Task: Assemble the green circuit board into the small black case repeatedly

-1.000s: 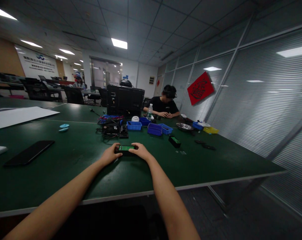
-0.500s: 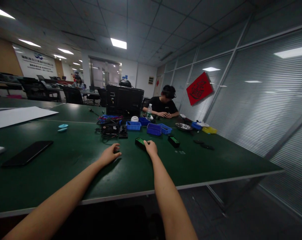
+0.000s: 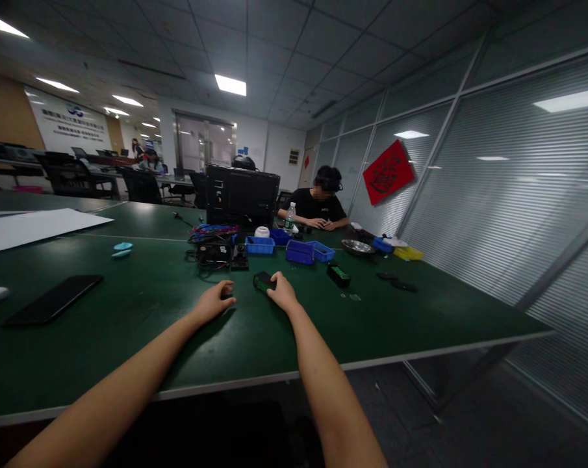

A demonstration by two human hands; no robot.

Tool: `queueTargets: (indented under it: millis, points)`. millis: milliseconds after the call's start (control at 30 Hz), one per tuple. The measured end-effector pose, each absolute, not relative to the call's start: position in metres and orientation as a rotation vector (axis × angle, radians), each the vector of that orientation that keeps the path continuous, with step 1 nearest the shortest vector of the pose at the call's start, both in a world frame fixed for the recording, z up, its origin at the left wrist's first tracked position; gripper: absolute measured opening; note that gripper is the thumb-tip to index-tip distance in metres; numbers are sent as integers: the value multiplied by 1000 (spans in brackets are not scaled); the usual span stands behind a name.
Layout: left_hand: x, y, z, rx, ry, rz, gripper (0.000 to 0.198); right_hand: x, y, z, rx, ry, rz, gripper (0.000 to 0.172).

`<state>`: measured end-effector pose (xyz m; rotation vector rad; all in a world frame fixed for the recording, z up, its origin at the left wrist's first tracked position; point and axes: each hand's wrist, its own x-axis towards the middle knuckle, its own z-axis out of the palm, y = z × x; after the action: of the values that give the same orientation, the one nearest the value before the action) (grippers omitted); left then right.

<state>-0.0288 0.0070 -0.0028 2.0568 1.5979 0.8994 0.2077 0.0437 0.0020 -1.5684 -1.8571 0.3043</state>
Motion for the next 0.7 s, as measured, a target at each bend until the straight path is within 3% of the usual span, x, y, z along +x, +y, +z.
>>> queueTargets:
  millis: [200, 400, 700]
  points:
    - [-29, 5, -1, 2096, 1593, 892, 48, 201, 37, 9, -1743, -1907, 272, 58]
    - [-28, 4, 0, 2095, 1603, 880, 46, 199, 36, 11, -1853, -1949, 201, 37]
    - [-29, 7, -3, 2106, 1599, 884, 46, 183, 23, 14, -1678, -2110, -50, 41]
